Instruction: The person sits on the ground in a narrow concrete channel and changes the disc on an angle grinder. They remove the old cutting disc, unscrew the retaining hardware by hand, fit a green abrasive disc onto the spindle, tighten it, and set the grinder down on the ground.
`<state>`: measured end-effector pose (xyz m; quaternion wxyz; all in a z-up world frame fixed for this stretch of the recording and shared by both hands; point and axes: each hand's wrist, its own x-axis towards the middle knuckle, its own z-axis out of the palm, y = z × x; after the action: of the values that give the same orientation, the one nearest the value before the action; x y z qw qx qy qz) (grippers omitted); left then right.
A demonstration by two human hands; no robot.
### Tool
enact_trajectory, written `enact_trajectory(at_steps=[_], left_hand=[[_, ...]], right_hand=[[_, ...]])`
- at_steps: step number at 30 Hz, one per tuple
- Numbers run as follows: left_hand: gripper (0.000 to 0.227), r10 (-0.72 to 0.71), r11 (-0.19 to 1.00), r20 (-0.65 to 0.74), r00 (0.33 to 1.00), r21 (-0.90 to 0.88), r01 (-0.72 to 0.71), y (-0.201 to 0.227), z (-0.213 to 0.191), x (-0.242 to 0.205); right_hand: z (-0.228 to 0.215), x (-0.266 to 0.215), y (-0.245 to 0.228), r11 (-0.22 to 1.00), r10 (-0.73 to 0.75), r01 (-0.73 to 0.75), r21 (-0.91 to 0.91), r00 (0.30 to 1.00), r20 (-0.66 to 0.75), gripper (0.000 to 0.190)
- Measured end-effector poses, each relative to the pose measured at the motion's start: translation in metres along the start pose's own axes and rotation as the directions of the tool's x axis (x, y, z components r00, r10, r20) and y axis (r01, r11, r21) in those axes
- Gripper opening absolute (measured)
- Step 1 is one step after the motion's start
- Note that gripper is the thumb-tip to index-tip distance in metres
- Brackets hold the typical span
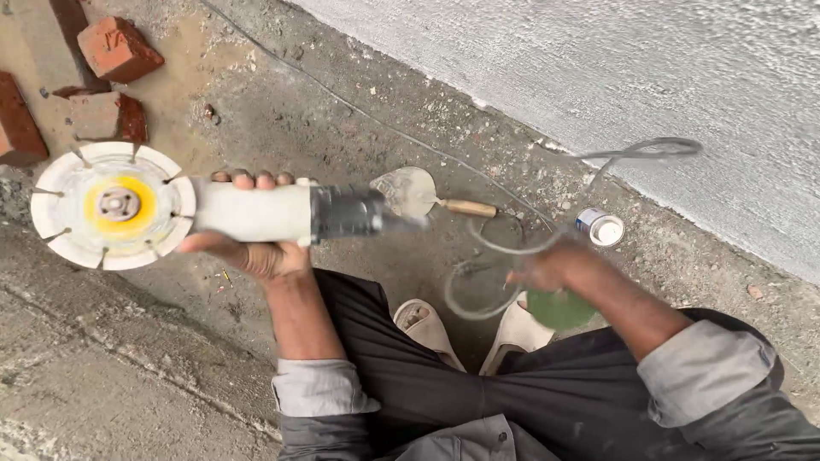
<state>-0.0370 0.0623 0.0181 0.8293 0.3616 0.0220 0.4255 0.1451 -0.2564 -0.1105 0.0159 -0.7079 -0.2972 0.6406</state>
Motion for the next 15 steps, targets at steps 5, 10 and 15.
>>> enact_trajectory(at_steps=[5,10,15], left_hand=[[0.101,-0.084,0.912,0.213,0.973,-0.376,0.161,0.009,0.021,-0.002],[0.106,-0.12,0.903,0.183,0.976,-0.388,0.184,0.012,0.016,-0.008],[0.099,-0.191,0.952,0.213,0.958,-0.199,0.234,0.004,0.012,-0.012]], right_hand=[[0.099,0.073,0.024,0.839,-0.482,0.49,-0.235,0.871,0.096,0.062],[0.067,-0.006,-0.022,0.869,-0.34,0.446,-0.217,0.854,0.394,0.058],[0.054,0.043,0.005,0.832,-0.505,0.498,-0.245,0.862,0.042,0.058]])
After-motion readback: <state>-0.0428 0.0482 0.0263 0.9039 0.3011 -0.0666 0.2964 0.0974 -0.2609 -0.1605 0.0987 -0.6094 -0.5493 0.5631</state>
